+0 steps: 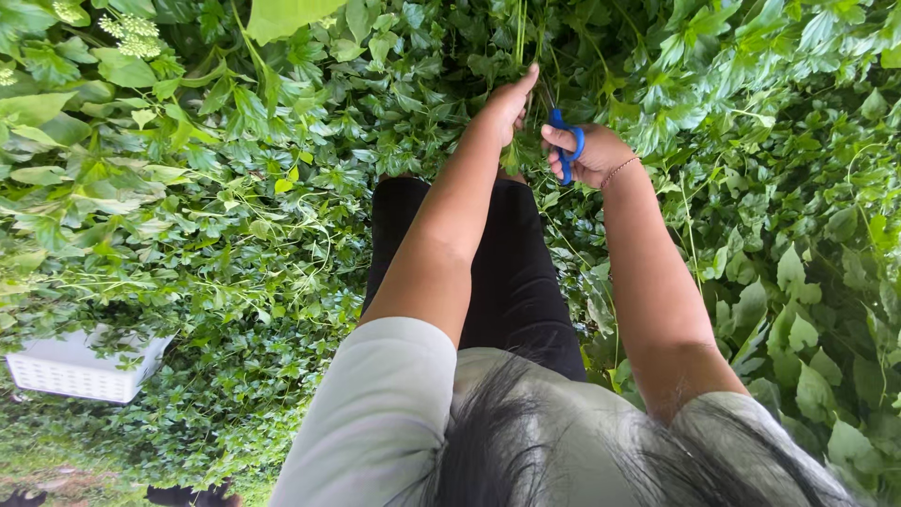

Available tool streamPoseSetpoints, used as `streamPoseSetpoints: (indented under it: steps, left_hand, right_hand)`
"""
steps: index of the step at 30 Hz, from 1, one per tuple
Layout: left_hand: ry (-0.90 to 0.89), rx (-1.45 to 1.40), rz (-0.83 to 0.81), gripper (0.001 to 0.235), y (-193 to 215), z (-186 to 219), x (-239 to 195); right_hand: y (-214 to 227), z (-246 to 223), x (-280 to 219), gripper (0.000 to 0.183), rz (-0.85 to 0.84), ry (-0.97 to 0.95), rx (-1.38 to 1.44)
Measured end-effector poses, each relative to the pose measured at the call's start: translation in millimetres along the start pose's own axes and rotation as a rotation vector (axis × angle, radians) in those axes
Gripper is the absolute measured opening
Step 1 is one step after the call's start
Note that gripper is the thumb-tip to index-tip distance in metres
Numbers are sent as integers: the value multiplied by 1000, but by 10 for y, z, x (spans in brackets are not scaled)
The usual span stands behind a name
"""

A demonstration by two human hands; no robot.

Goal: The person harvests stems of green leafy plants using a pair of scissors, gathering them into a bunch in one hand.

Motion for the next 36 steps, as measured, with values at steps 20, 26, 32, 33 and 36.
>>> streamPoseSetpoints:
  steps: [20, 26, 32, 33, 36]
  left_hand:
    - [-34, -105, -22, 43, 347, 438, -642]
    - [-35, -139, 51, 43, 521, 361, -543]
    - [-30, -19, 132, 36, 672, 393, -502]
    - [-35, 23, 132, 31, 725, 404, -523]
    - [-65, 27, 91, 29, 823, 416, -584]
  right_hand:
    - [-216, 44, -145, 73, -276, 56, -90]
    - [-324, -37, -305, 77, -432, 114, -42]
    - [-169, -171, -417, 68, -338, 83, -232]
    - [-155, -190, -439, 68, -338, 83, -232]
    - [-81, -275, -440, 63, -262, 173, -168]
Point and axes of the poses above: each hand's wrist, its own x-axis towards the middle knuckle, its own y-axis out of the back of the hand, z = x × y, the point moved 9 cm from there along x, towards the middle knuckle, and after that the axes turned 3 degrees about -x, right-handed, at the moved point
